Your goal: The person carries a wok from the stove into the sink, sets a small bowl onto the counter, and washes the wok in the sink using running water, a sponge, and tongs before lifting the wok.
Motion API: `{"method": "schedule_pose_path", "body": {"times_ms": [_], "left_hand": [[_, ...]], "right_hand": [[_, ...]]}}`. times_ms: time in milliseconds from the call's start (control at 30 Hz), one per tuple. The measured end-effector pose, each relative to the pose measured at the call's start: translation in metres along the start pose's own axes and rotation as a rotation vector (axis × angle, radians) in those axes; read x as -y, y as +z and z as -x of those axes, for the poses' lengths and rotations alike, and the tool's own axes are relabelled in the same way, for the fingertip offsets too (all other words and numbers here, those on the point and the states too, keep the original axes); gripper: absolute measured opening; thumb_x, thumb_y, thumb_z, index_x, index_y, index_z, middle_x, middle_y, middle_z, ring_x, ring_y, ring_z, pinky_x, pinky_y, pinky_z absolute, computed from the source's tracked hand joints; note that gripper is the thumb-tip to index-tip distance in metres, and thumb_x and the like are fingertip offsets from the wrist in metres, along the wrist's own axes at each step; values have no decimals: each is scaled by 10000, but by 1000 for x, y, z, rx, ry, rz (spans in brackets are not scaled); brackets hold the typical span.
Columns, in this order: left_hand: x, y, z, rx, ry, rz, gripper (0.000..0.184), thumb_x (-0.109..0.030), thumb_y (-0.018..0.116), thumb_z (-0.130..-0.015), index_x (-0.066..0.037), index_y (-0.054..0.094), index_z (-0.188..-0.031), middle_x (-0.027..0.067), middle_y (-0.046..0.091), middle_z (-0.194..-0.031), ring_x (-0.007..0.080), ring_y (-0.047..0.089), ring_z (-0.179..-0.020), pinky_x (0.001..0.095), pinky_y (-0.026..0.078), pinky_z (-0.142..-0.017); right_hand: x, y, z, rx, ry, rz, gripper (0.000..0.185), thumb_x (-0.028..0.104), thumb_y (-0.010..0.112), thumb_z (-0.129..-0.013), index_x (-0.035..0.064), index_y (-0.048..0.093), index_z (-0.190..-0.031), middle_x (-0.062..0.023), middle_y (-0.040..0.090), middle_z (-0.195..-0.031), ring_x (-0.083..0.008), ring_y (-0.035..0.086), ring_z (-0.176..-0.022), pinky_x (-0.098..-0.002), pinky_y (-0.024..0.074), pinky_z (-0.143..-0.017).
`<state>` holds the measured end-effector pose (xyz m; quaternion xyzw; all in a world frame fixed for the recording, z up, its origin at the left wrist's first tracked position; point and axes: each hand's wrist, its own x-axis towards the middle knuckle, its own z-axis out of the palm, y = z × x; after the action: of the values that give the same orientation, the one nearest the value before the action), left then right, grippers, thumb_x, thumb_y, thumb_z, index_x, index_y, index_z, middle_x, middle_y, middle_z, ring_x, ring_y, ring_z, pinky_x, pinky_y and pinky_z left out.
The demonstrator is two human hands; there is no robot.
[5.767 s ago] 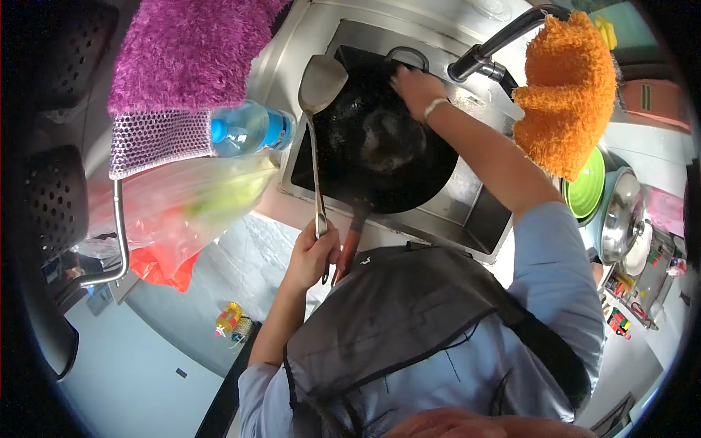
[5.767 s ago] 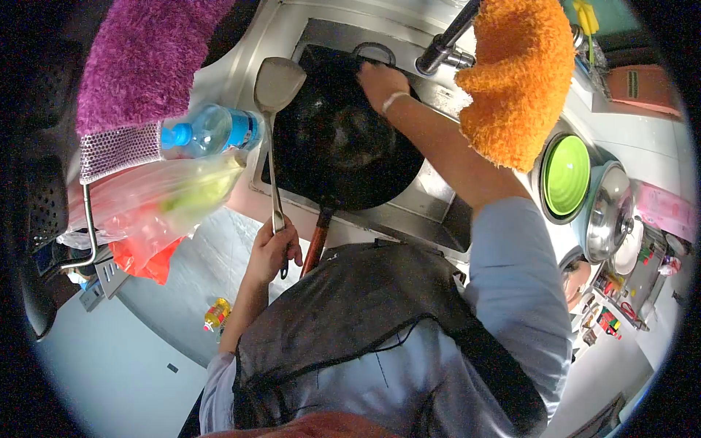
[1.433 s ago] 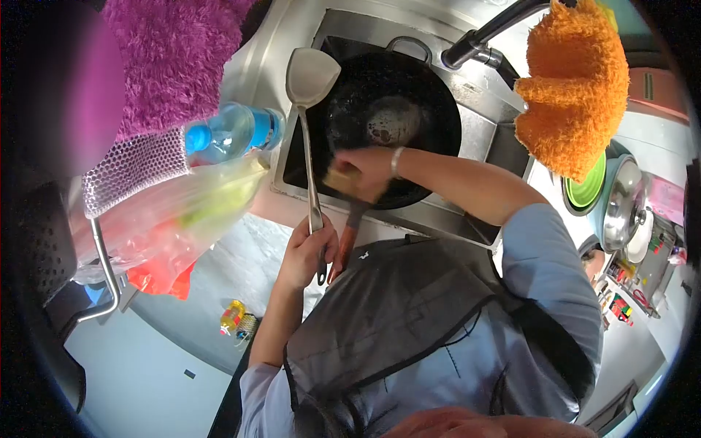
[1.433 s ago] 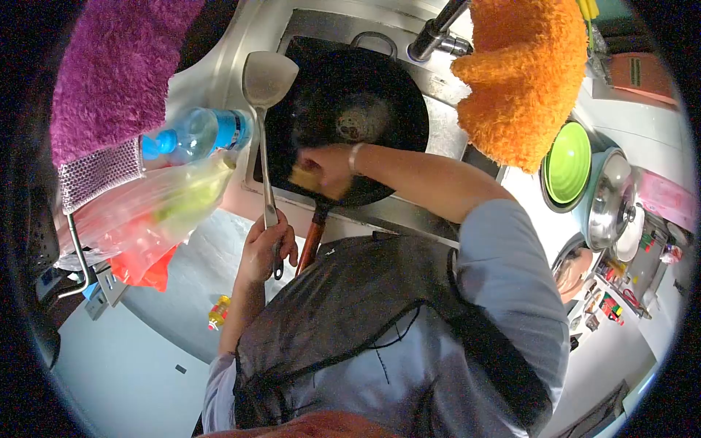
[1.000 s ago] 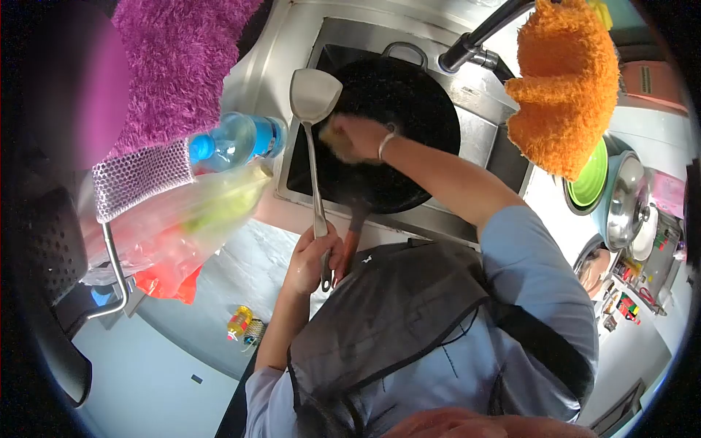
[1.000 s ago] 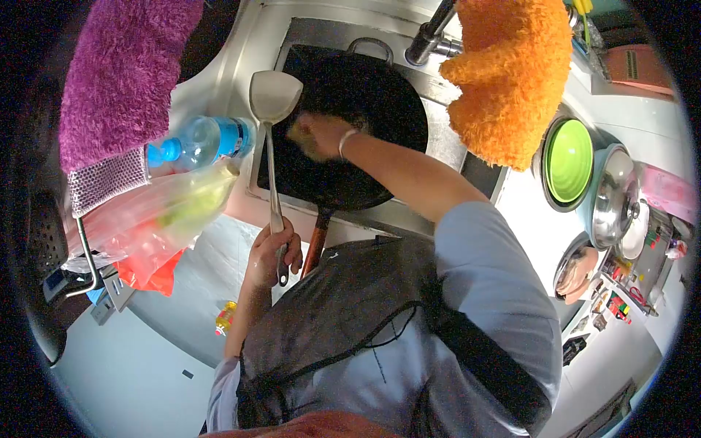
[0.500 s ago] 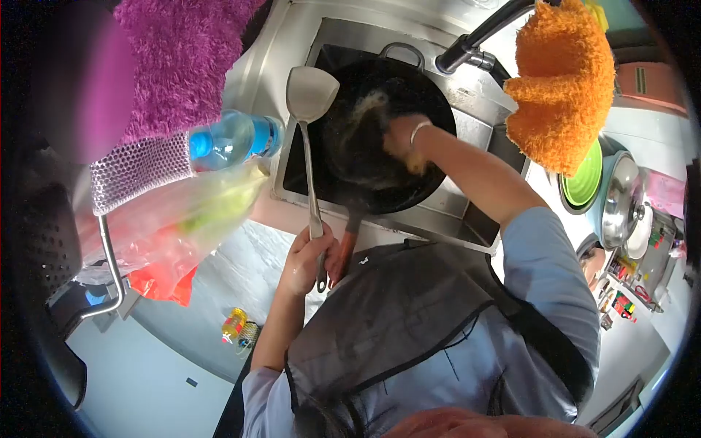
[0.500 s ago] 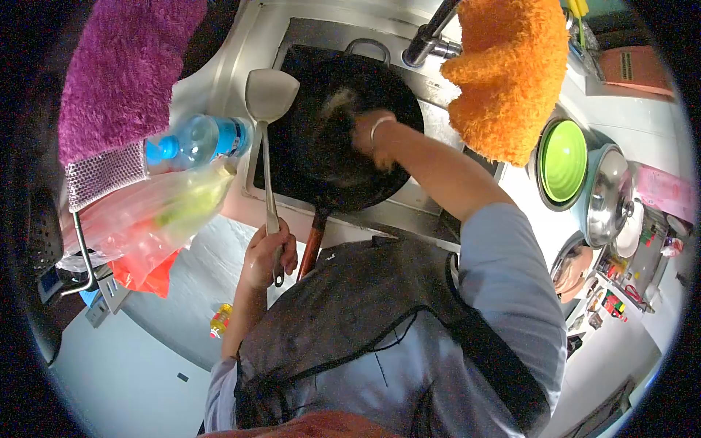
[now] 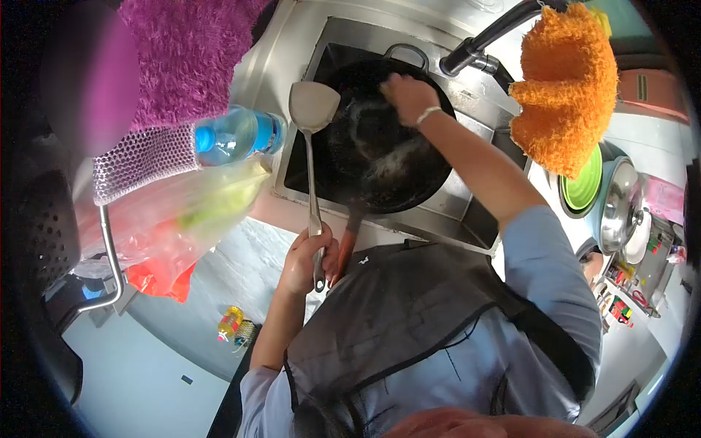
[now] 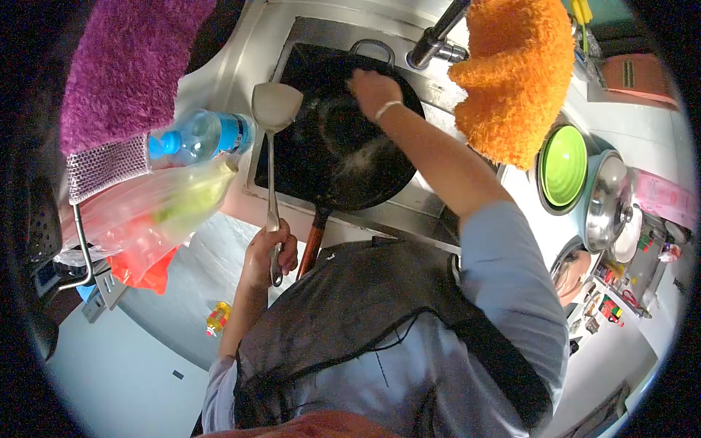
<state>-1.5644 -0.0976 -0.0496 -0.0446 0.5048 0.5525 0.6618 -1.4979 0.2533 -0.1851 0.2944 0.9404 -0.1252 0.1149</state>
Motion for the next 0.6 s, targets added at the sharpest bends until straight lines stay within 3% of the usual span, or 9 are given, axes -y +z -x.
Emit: {"method": "schedule_pose_path", "body": {"times_ms": [33,100,167,233,300,367,467,533,600], "left_hand": [[-1,2,1,0,-12,20,162,-193,450,-922,-81,419,-809,68,433,-540,163,418,-401,280,365,-401],[-3,7,3,-2,-35,61,174,-199,445,-922,-89,411,-791,63,425,-534,159,412,-397,281,360,-398],[-5,9,4,-11,-41,57,189,-207,444,-924,-94,404,-778,56,415,-527,159,408,-393,281,356,-396],[-5,9,4,-13,-58,62,203,-214,442,-926,-97,399,-767,50,405,-520,157,406,-391,281,352,-394],[-6,10,1,-2,-73,70,217,-221,439,-930,-97,397,-757,45,396,-512,155,404,-390,280,347,-393],[-2,6,-4,41,-81,134,227,-223,433,-934,-98,397,-748,41,386,-504,153,404,-391,279,347,-394],[3,7,-8,87,-120,101,228,-262,431,-945,-130,407,-761,9,375,-495,139,364,-370,275,313,-396],[1,14,-8,94,-103,-16,228,-282,441,-953,-139,421,-777,-9,382,-497,129,349,-362,273,298,-390],[-1,23,-4,74,-34,-183,232,-283,462,-959,-126,439,-790,-15,402,-505,121,356,-367,272,301,-375]], "right_hand": [[16,8,-13,-209,8,-179,353,168,626,-834,79,533,-1162,-200,650,-1065,-365,657,-945,-456,545,-795],[47,34,-24,-280,-160,-348,438,153,681,-773,78,521,-1174,-204,639,-1071,-390,646,-938,-464,533,-804],[82,59,-5,-148,-286,-575,525,190,699,-725,54,475,-1180,-183,625,-1035,-391,618,-964,-463,484,-857],[97,42,41,200,-292,-693,552,208,714,-716,75,476,-1196,-192,626,-1066,-388,618,-972,-455,479,-862],[80,85,68,329,-370,-761,564,220,720,-714,114,476,-1211,-192,626,-1094,-371,624,-980,-440,478,-856],[47,60,90,526,-401,-596,549,227,722,-712,113,489,-1196,-187,635,-1078,-357,629,-987,-438,485,-841],[5,9,99,586,-395,-66,566,290,730,-728,105,529,-1223,-164,629,-1142,-345,624,-1037,-435,499,-875],[-8,-28,108,455,-247,41,497,262,738,-710,99,576,-1150,-173,620,-1174,-341,618,-1048,-425,499,-877],[-29,-38,116,269,33,-319,491,247,748,-709,88,588,-1145,-161,619,-1178,-326,621,-1046,-413,500,-874]]}}
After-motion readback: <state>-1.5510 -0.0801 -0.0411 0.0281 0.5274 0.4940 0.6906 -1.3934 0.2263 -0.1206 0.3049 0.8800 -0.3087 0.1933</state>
